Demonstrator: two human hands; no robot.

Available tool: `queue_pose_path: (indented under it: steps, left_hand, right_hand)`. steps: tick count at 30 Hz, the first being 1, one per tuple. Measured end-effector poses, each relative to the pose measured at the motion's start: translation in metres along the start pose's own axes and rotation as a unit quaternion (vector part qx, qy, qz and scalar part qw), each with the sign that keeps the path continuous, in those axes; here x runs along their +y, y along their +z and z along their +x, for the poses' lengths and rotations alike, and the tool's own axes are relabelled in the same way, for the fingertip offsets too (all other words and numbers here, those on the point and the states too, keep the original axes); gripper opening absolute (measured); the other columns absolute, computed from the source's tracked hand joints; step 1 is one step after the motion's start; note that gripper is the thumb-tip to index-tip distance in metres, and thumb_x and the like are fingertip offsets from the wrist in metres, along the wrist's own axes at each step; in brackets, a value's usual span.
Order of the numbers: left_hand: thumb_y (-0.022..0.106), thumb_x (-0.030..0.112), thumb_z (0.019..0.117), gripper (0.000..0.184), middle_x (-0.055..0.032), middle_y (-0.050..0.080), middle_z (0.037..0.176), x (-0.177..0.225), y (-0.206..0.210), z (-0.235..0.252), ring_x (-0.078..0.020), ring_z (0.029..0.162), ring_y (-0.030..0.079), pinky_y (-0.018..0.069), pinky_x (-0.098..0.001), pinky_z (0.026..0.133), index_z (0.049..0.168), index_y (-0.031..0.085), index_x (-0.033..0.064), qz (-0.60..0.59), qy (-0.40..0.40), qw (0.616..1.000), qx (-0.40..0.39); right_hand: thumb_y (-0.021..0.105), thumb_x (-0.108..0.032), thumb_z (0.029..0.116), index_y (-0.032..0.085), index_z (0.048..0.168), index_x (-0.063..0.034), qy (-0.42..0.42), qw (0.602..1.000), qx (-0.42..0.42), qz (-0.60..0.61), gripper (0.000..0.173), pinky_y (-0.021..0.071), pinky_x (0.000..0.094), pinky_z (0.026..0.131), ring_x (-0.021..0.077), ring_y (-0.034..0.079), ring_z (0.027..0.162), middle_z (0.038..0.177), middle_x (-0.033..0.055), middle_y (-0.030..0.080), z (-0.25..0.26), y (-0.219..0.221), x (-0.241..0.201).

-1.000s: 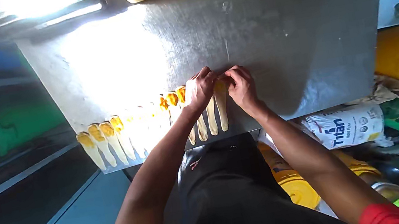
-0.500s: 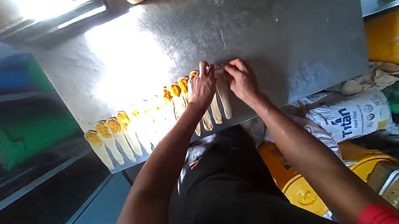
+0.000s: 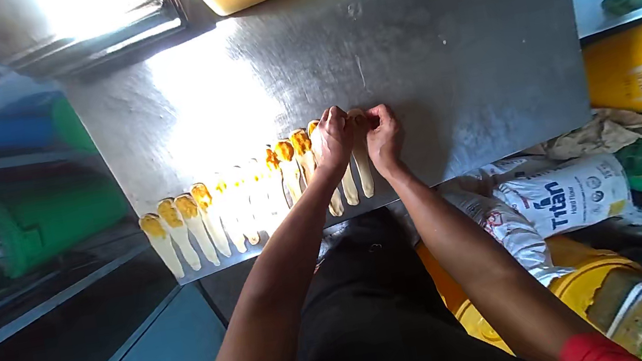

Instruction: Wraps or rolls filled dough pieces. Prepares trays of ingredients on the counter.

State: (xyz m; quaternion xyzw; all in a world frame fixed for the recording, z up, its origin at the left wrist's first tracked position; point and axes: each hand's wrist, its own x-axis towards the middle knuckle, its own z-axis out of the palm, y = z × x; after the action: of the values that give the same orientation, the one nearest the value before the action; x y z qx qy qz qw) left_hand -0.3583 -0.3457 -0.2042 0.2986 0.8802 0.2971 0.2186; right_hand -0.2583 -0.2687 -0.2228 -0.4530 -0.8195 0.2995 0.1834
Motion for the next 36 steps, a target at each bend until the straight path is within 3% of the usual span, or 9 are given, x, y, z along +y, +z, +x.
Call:
queue_pose_path:
  steps: [3,7,13,19,22,24,32,34,36]
  left_hand:
    - [0.061,0.027,0.0989,0.018,-0.0061,0.071,0.108,0.005,0.010,-0.010,-0.0251,0.092,0.071,0.0591,-0.0505,0.075,0.103,0.070,0.0114,0.014,-0.043,0.999,0.017]
    - [0.060,0.017,0.1014,0.026,-0.0079,0.066,0.127,0.002,0.011,-0.048,-0.0264,0.087,0.071,0.0599,-0.0490,0.068,0.127,0.067,0.0125,0.051,0.066,0.996,0.021]
    - [0.060,0.018,0.0981,0.037,-0.0125,0.049,0.150,-0.005,0.020,-0.054,-0.0315,0.104,0.066,0.0570,-0.0494,0.077,0.134,0.066,0.0132,0.206,0.083,0.969,-0.111]
    - [0.063,0.003,0.0934,0.043,-0.0187,0.049,0.148,-0.004,-0.003,-0.071,-0.0295,0.078,0.069,0.0609,-0.0444,0.067,0.136,0.064,0.0094,0.174,0.154,0.963,-0.138]
    - [0.053,0.004,0.0984,0.037,-0.0162,0.050,0.151,-0.006,0.007,-0.111,-0.0299,0.113,0.066,0.0568,-0.0455,0.091,0.133,0.065,0.0058,0.159,0.221,0.948,-0.165]
    - [0.041,0.006,0.1048,0.045,-0.0178,0.034,0.165,-0.004,0.020,-0.138,-0.0342,0.151,0.036,0.0365,-0.0570,0.119,0.148,0.050,0.0005,0.208,0.219,0.930,-0.209]
    - [0.027,0.007,0.1087,0.050,-0.0202,0.022,0.169,-0.033,0.055,-0.199,-0.0325,0.158,0.022,0.0257,-0.0474,0.128,0.157,0.032,-0.0068,0.264,0.261,0.910,-0.186]
    - [0.029,0.006,0.1080,0.051,-0.0196,0.021,0.170,-0.038,0.059,-0.203,-0.0323,0.158,0.021,0.0253,-0.0486,0.128,0.158,0.031,-0.0043,0.267,0.273,0.907,-0.177]
    - [0.034,0.004,0.1061,0.055,-0.0195,0.022,0.170,-0.044,0.061,-0.207,-0.0321,0.158,0.021,0.0251,-0.0496,0.127,0.161,0.028,-0.0005,0.261,0.290,0.906,-0.161]
  right_hand:
    - [0.067,-0.017,0.0993,0.066,0.110,-0.0080,-0.047,0.999,-0.007,-0.003,0.014,0.0581,0.0462,0.077,0.0273,0.068,0.093,0.102,0.0129,0.066,-0.024,-0.009,-0.008]
    - [0.058,-0.010,0.1011,0.063,0.139,-0.0132,-0.078,0.995,-0.069,-0.002,0.039,0.0532,0.0504,0.096,0.0279,0.062,0.120,0.133,0.0115,0.063,-0.035,-0.014,0.005]
    - [0.066,0.002,0.0893,0.076,0.109,-0.0115,-0.150,0.970,-0.148,-0.121,0.026,0.0474,0.0577,0.096,0.0377,0.056,0.125,0.143,0.0143,0.058,-0.037,-0.018,0.023]
    - [0.057,-0.011,0.0988,0.074,0.114,-0.0096,-0.195,0.970,-0.122,-0.083,0.023,0.0560,0.0459,0.088,0.0271,0.066,0.108,0.119,0.0109,0.068,0.014,-0.036,0.006]
    - [0.055,-0.043,0.1039,0.073,0.104,-0.0077,-0.222,0.960,-0.110,-0.131,0.040,0.0581,0.0440,0.074,0.0273,0.070,0.091,0.102,0.0122,0.070,0.033,-0.003,-0.006]
    - [0.049,-0.052,0.1048,0.068,0.086,-0.0067,-0.272,0.941,-0.121,-0.162,0.052,0.0539,0.0455,0.067,0.0297,0.068,0.084,0.089,0.0125,0.066,0.041,0.020,-0.009]
    - [0.047,-0.052,0.1064,0.065,0.076,-0.0046,-0.341,0.921,-0.048,-0.180,0.059,0.0497,0.0479,0.062,0.0313,0.068,0.074,0.077,0.0137,0.066,0.109,0.040,-0.025]
    - [0.043,-0.052,0.1070,0.067,0.093,-0.0048,-0.329,0.919,-0.040,-0.216,0.055,0.0511,0.0509,0.078,0.0349,0.067,0.097,0.097,0.0162,0.068,0.111,0.046,-0.019]
    - [0.035,-0.057,0.1064,0.057,0.140,-0.0077,-0.268,0.928,-0.086,-0.245,0.064,0.0375,0.0594,0.112,0.0380,0.045,0.142,0.145,0.0179,0.055,0.091,0.042,-0.015]
